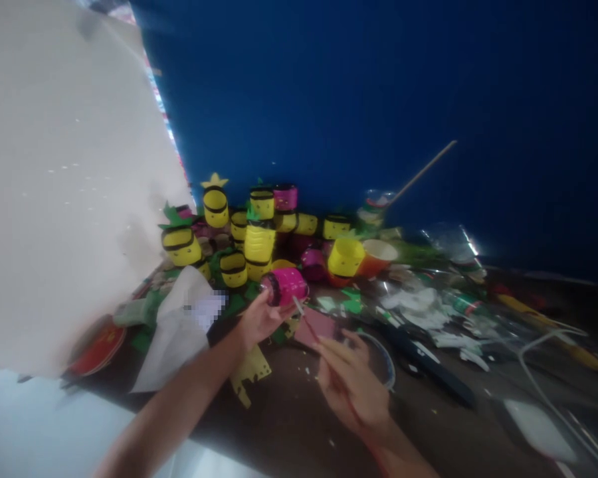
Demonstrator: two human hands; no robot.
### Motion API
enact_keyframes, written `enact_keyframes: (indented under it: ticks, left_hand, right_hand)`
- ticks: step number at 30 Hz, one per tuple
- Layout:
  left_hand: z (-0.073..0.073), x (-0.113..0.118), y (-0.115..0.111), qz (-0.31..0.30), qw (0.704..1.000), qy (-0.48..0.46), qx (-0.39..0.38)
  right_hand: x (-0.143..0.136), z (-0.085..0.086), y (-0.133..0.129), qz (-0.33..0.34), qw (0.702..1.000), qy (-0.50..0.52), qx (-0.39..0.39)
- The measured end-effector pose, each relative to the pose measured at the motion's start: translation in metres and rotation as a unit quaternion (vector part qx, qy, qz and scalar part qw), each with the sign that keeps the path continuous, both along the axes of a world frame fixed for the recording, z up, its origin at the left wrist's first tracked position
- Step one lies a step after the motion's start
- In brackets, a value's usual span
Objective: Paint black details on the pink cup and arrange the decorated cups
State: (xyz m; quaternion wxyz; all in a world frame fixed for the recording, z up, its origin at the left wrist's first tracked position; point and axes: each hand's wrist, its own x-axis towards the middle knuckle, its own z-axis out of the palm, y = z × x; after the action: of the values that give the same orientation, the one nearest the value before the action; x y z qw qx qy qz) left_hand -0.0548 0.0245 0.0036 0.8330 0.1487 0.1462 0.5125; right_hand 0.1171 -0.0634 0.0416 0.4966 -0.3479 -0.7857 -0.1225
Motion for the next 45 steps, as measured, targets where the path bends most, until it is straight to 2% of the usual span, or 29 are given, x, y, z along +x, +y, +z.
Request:
enact_keyframes:
  ticks: [3, 8, 23, 32, 35, 40, 45]
  left_hand:
    - [-0.001, 0.0, 0.0, -0.003, 1.0, 0.004, -0.015]
    - [-0.001, 0.001, 0.001, 0.004, 1.0, -0.003, 0.02]
    - [0.001, 0.004, 0.001, 0.041, 0.999, -0.014, 0.004]
    - [0.011, 0.009, -0.005, 0.042, 0.999, -0.017, 0.004]
    - [0.011, 0.007, -0.005, 0.049, 0.999, -0.01, 0.003]
    - [0.014, 0.004, -0.005, 0.053, 0.999, -0.012, 0.0]
    - [0.017, 0.001, -0.007, 0.054, 0.998, -0.02, 0.01]
  right_hand:
    - [0.001, -0.003, 0.001, 0.004, 1.0, -0.014, -0.002]
    - [0.0, -0.009, 0.002, 0.013, 1.0, -0.008, 0.001]
    - [-0.005, -0.006, -0.002, 0.039, 0.999, 0.003, -0.012]
    - [0.0, -0.016, -0.002, 0.058, 0.997, -0.03, -0.037]
    - [0.002, -0.013, -0.002, 0.051, 0.998, -0.039, -0.029]
    - [0.006, 0.001, -0.001, 0.021, 1.0, -0.02, 0.001]
    - [0.007, 0.004, 0.0, -0.011, 0.999, 0.039, -0.006]
